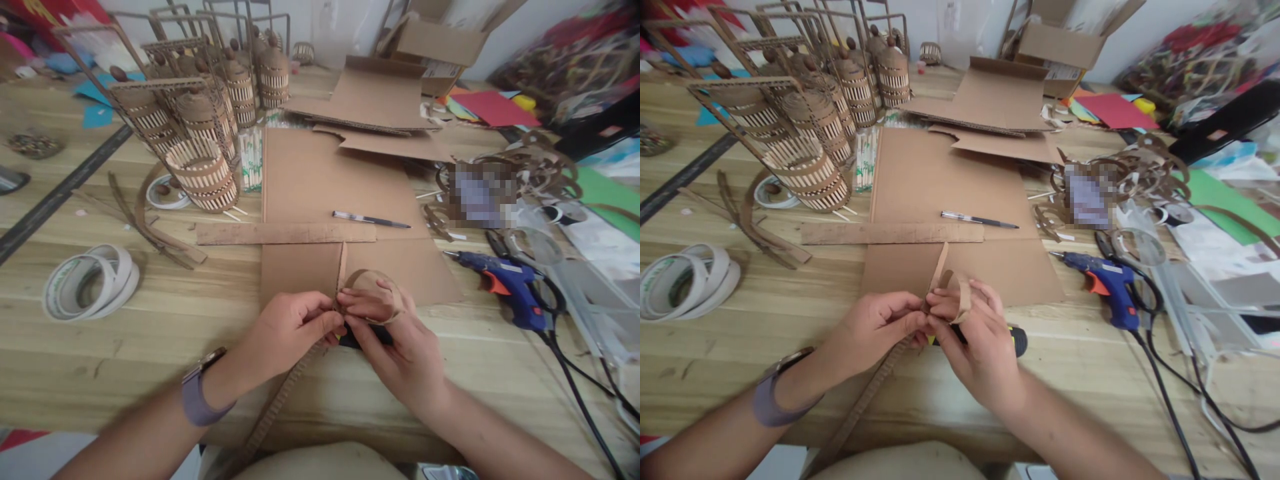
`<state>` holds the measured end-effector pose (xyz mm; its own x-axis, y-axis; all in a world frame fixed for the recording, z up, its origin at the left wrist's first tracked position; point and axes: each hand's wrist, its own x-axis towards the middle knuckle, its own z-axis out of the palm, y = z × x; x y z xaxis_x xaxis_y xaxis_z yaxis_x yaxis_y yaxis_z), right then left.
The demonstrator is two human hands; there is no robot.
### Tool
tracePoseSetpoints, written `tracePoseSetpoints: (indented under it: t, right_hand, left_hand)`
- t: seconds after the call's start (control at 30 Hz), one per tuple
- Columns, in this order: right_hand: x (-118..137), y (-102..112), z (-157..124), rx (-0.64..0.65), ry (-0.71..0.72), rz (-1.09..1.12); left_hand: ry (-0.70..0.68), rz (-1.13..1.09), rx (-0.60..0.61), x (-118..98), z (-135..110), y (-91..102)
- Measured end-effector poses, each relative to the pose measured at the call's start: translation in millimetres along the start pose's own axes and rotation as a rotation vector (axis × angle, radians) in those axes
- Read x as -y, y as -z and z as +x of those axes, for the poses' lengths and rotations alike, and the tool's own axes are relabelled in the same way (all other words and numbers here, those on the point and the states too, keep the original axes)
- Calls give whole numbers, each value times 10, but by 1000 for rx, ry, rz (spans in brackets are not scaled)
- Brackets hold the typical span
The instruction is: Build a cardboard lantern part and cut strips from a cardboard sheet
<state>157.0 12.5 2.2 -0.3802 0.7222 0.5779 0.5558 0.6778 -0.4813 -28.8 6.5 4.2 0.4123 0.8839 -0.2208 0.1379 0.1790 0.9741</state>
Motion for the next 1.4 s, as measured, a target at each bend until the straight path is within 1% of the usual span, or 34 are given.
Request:
tracePoseSetpoints:
  t: [0.2,0.47,0.57,0.67,0.73,0.77,0.83,0.93,1.0,1.07,1.13,1.2,1.33,1.4]
  right_hand:
    - [4,32,-5,2,-39,21]
    - [19,57,5,-44,-125,93]
    - [18,47,-5,-52,-150,131]
    - [-3,37,-14,-61,-186,157]
    - [-27,41,-9,-28,-213,146]
    - [-40,46,-1,2,-218,118]
    - [-64,61,19,93,-187,31]
    - [-82,83,44,339,-56,-105]
    - [-82,93,49,509,20,-193]
    - [-79,102,49,602,54,-266]
    - [-82,119,54,625,65,-287]
    - [-92,144,71,612,59,-251]
    - [-118,194,113,511,-12,-124]
    - [-122,197,118,455,-19,-111]
  left_hand:
    - [-25,79,25,-33,-24,0]
    - [-70,147,46,-22,-26,29]
    - [-50,97,47,-26,-26,19]
    - [1,-35,67,-23,-16,5]
    - [44,-116,70,-27,-3,11]
    - [62,-138,49,-34,6,21]
    - [88,-142,-30,-56,23,57]
    - [95,-124,-181,-96,42,122]
    - [93,-134,-253,-113,48,153]
    - [102,-161,-292,-120,48,167]
    - [121,-190,-305,-123,46,167]
    - [144,-204,-323,-126,47,162]
    - [145,-161,-382,-135,51,158]
    - [141,-133,-370,-135,49,158]
